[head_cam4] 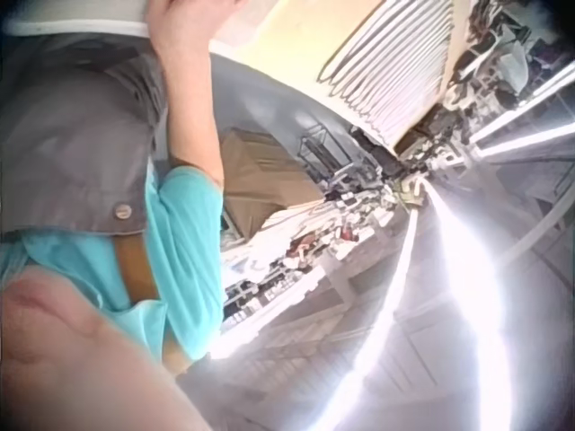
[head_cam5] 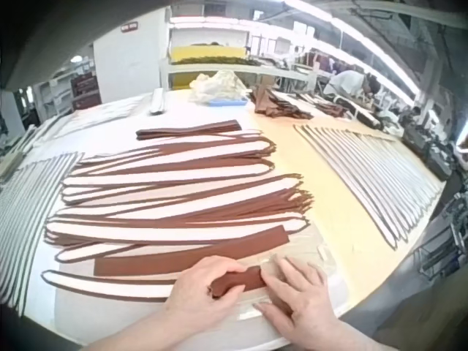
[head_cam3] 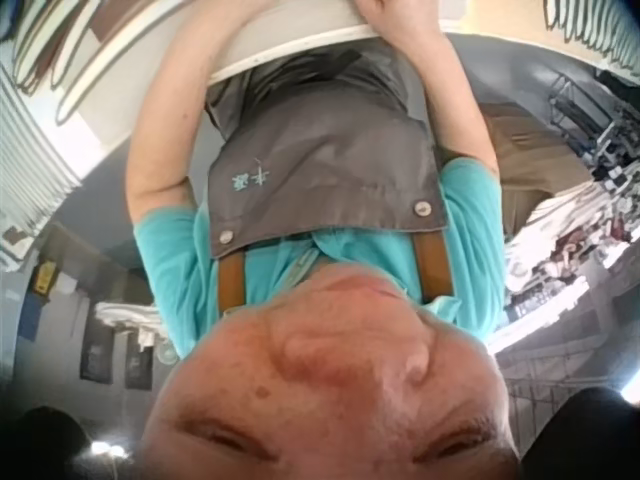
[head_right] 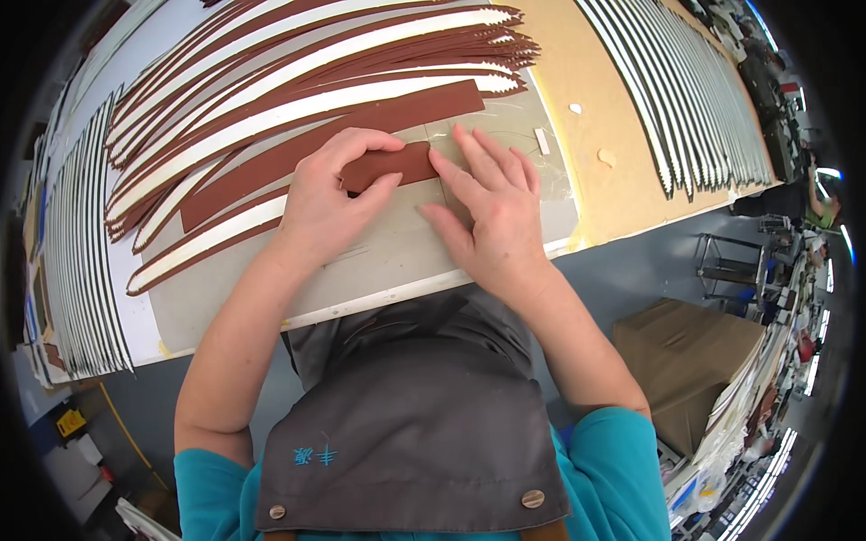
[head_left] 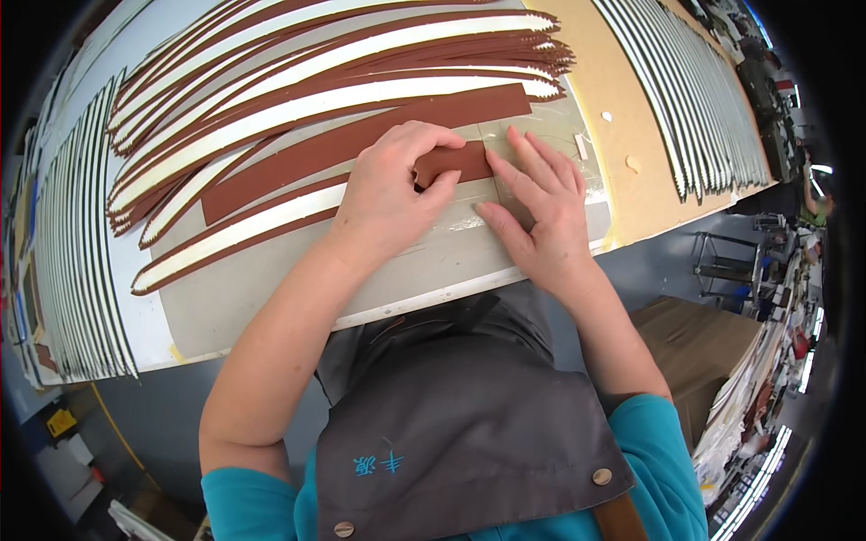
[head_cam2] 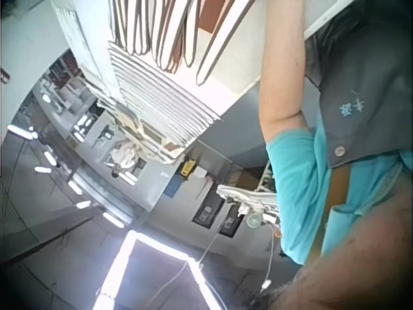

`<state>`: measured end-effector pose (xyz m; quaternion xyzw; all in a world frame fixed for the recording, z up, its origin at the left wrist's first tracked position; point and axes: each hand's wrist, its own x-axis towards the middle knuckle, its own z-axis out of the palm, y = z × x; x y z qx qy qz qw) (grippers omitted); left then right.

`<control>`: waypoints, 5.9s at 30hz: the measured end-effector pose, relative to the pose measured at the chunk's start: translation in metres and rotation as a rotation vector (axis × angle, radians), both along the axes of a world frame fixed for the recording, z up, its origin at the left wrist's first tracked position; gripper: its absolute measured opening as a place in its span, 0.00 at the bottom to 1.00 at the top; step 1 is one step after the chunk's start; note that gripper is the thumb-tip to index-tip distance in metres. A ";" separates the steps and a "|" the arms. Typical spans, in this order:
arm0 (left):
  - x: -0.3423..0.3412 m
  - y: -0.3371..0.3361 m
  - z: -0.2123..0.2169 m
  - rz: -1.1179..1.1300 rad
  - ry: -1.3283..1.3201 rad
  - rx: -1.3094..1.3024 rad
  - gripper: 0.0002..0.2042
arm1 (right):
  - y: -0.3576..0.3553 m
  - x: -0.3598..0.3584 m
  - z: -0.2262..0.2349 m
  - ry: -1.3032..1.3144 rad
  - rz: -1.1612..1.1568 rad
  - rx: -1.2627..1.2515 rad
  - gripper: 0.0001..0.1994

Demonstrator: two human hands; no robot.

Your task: The person repeatedly picks up long, serrated brown strips and places them onto a white backing sheet on a table. They smooth the strips down with their hands to ensure they adhere to the surface. The process is repetitive, involving handling individual strips one by one.

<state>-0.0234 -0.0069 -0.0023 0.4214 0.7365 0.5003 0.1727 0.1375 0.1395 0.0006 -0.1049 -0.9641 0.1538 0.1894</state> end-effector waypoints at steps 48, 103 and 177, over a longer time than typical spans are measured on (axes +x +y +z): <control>0.014 -0.026 0.001 0.150 0.500 -0.131 0.08 | 0.015 -0.004 -0.003 0.033 0.100 -0.004 0.24; 0.005 -0.049 0.000 0.245 0.649 -0.228 0.08 | 0.036 -0.045 0.032 -0.136 0.355 -0.087 0.24; 0.021 -0.089 -0.003 0.184 0.674 -0.311 0.24 | 0.021 -0.006 0.000 -0.046 0.180 -0.028 0.14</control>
